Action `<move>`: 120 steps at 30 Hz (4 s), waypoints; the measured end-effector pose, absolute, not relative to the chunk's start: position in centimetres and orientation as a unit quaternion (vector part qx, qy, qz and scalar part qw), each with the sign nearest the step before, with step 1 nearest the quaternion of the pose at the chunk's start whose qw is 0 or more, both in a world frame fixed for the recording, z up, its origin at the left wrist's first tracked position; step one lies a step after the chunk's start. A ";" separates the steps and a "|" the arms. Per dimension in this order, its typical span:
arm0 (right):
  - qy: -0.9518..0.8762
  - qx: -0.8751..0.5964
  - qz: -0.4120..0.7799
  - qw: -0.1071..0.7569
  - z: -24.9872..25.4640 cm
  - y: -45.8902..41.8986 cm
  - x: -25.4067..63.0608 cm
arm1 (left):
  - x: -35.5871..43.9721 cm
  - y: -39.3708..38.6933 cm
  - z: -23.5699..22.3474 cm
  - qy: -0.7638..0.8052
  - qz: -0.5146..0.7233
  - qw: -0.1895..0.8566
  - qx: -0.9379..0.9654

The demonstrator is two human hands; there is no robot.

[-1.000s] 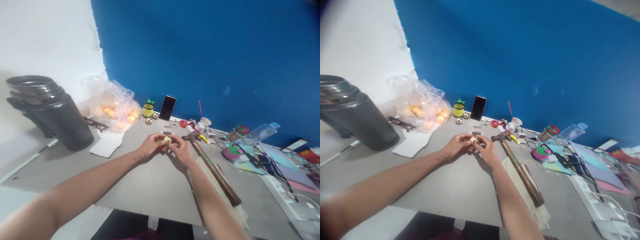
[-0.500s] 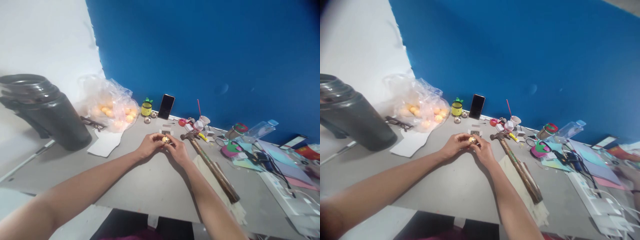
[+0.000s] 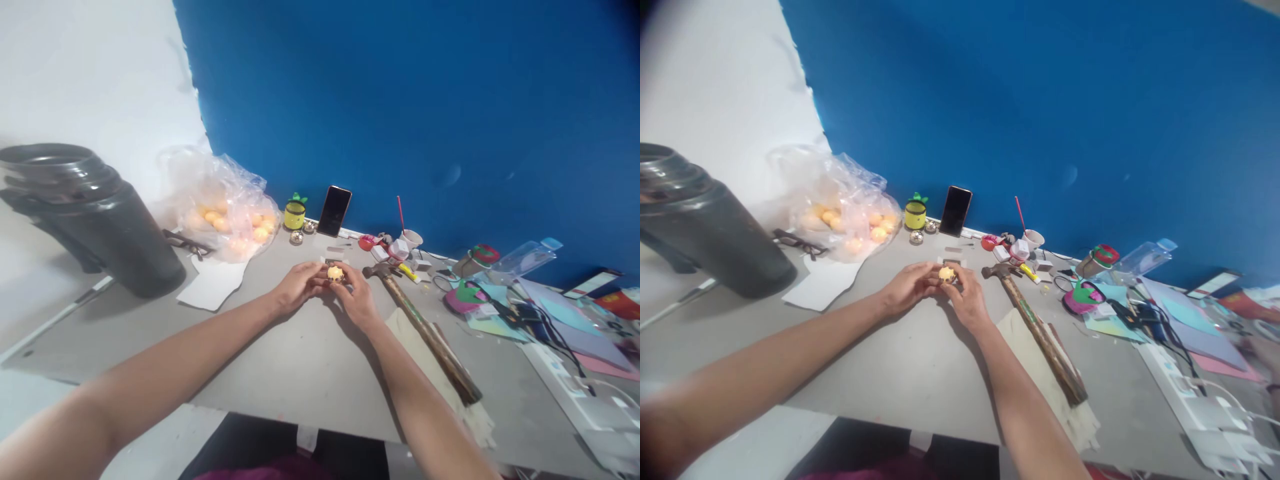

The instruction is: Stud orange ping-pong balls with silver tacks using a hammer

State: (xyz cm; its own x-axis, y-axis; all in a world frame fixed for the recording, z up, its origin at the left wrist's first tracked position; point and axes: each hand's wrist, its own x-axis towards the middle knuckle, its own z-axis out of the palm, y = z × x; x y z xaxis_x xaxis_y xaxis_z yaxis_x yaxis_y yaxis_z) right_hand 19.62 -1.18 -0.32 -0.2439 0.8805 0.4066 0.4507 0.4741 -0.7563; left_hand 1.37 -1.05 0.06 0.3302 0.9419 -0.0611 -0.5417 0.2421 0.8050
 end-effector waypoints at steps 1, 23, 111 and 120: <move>-0.752 -0.441 0.238 0.428 -0.4 -1.2 19.6 | 1.3 -1.1 0.1 0.273 0.496 0.750 0.343; -0.707 -0.548 0.224 0.386 -0.7 0.0 21.0 | 0.5 -0.2 -0.3 0.303 0.515 0.743 0.303; -0.727 -0.590 -0.164 0.309 2.6 -1.8 22.2 | 0.9 -1.3 -0.2 0.439 0.454 0.460 0.625; -0.747 -0.568 -0.183 0.292 3.0 -2.2 22.0 | 1.1 -1.1 -0.5 0.453 0.462 0.425 0.633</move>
